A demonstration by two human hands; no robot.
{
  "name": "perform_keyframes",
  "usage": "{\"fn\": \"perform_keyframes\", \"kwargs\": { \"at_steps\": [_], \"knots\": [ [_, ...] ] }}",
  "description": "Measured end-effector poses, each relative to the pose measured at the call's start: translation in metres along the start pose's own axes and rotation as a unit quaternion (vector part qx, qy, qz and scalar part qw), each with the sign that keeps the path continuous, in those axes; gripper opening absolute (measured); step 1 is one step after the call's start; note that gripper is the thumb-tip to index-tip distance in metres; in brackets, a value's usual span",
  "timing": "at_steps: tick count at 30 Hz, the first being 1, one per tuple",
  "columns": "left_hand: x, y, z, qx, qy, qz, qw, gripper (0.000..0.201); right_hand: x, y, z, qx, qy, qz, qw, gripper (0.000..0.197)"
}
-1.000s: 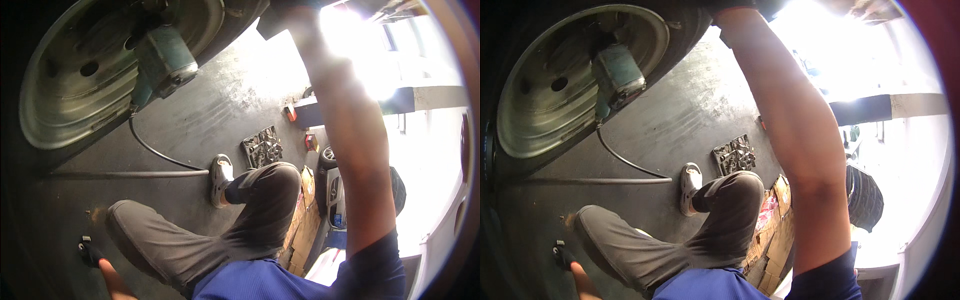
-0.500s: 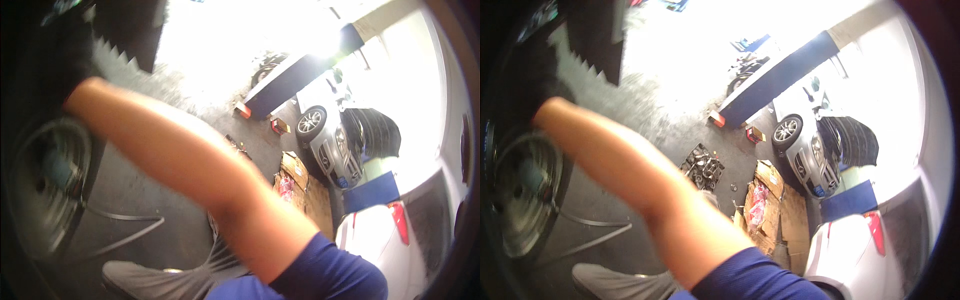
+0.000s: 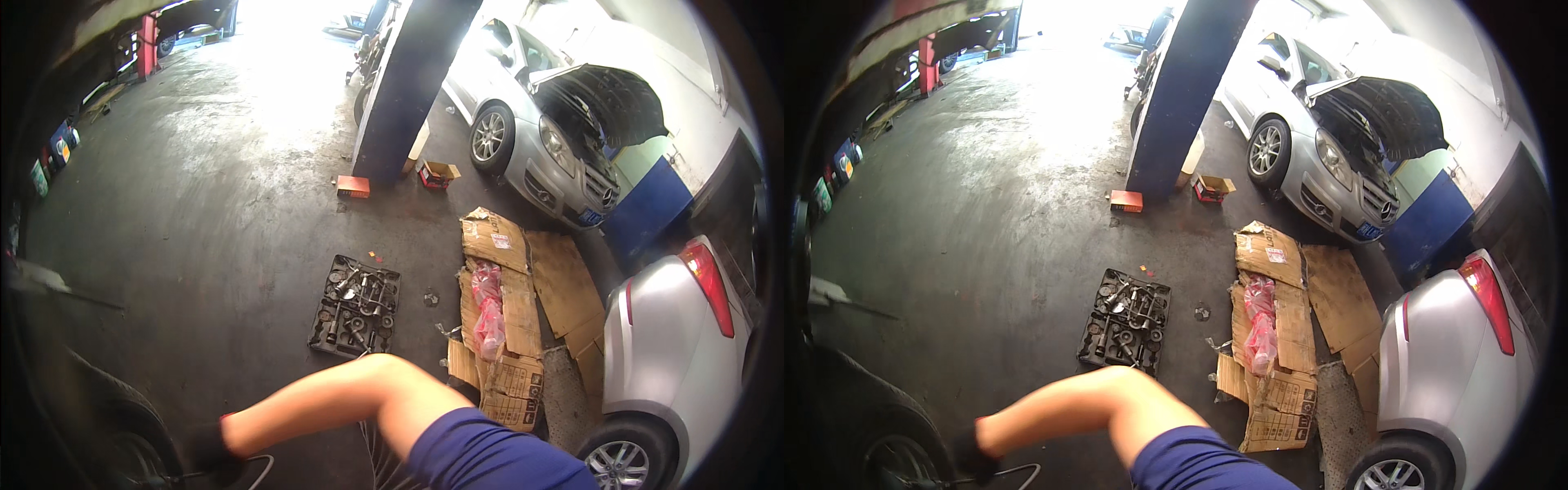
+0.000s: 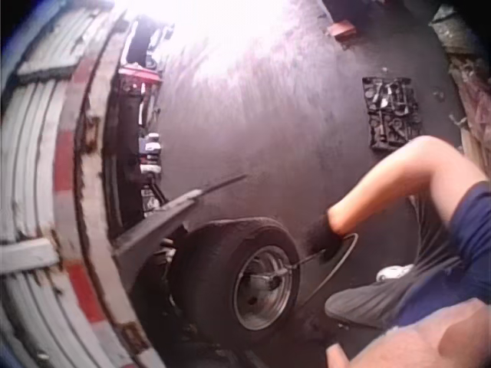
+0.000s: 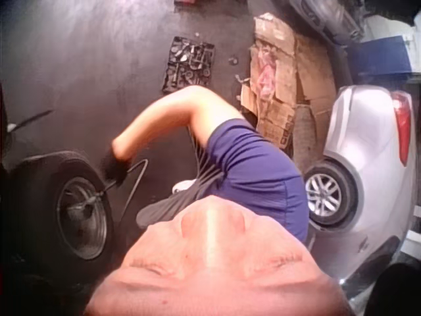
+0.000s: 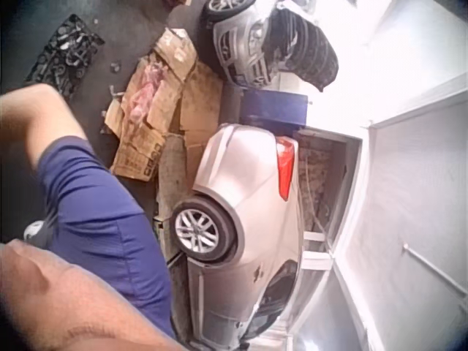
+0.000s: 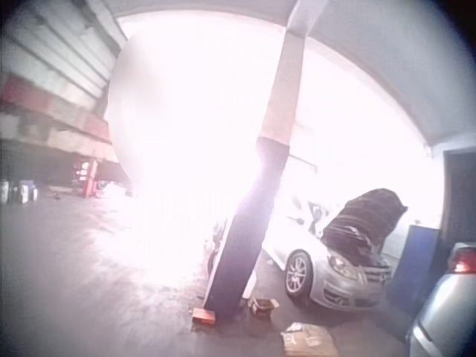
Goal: The person uses a pneumatic impact wrench to loosen and remove lug nuts from a truck tire, then removes the tire from the hub. The person then sits on the floor and opens a box containing a new part.
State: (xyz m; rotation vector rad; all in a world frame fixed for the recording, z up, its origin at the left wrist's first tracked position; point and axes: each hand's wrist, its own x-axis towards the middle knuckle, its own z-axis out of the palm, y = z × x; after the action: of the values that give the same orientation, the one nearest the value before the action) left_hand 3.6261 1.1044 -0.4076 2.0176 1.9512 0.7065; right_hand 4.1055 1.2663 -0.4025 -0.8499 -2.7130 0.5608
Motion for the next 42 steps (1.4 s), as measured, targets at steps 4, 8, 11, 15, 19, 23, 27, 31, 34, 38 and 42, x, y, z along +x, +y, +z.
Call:
{"fn": "perform_keyframes", "kwargs": {
  "at_steps": [4,8,11,15,19,23,27,31,34,38,42],
  "knots": [
    [0.040,0.150,-0.003,-0.058,-0.239,0.020,0.969,0.027,-0.283,0.018,-0.012,0.270,0.007,0.484,0.832,0.045],
    [0.074,0.284,-0.015,-0.068,-0.414,0.027,0.907,0.025,-0.517,-0.080,-0.005,0.189,0.357,0.796,0.451,0.045],
    [0.089,0.383,-0.023,-0.089,-0.439,0.047,0.893,0.023,-0.608,-0.255,0.015,0.226,-0.013,0.881,0.416,0.064],
    [0.117,0.524,-0.029,-0.187,-0.383,0.065,0.902,0.028,-0.617,-0.463,0.011,0.440,-0.112,0.823,0.341,0.059],
    [0.150,0.683,-0.037,-0.201,-0.430,0.023,0.880,0.030,-0.563,-0.516,-0.047,0.470,0.160,0.848,0.186,0.056],
    [0.138,0.847,-0.037,-0.119,-0.424,0.153,0.885,0.026,-0.544,-0.524,-0.122,0.489,0.396,0.773,0.081,0.053],
    [0.112,0.991,-0.029,-0.150,-0.462,0.323,0.812,0.023,-0.595,-0.473,-0.155,0.382,0.256,0.830,0.314,0.049],
    [0.074,1.102,-0.001,-0.209,-0.468,0.412,0.754,0.022,-0.658,-0.438,-0.199,0.325,0.505,0.772,0.207,0.033],
    [0.050,1.165,0.031,-0.228,-0.499,0.426,0.720,0.024,-0.688,-0.439,-0.243,0.251,0.610,0.730,0.179,0.030],
    [0.027,1.233,0.103,-0.279,-0.506,0.430,0.694,0.022,-0.750,-0.430,-0.276,0.337,0.676,0.654,-0.050,0.026],
    [0.026,1.293,0.226,-0.262,-0.530,0.363,0.720,0.025,-0.834,-0.404,-0.289,0.358,0.574,0.734,-0.061,0.027]
  ]
}}
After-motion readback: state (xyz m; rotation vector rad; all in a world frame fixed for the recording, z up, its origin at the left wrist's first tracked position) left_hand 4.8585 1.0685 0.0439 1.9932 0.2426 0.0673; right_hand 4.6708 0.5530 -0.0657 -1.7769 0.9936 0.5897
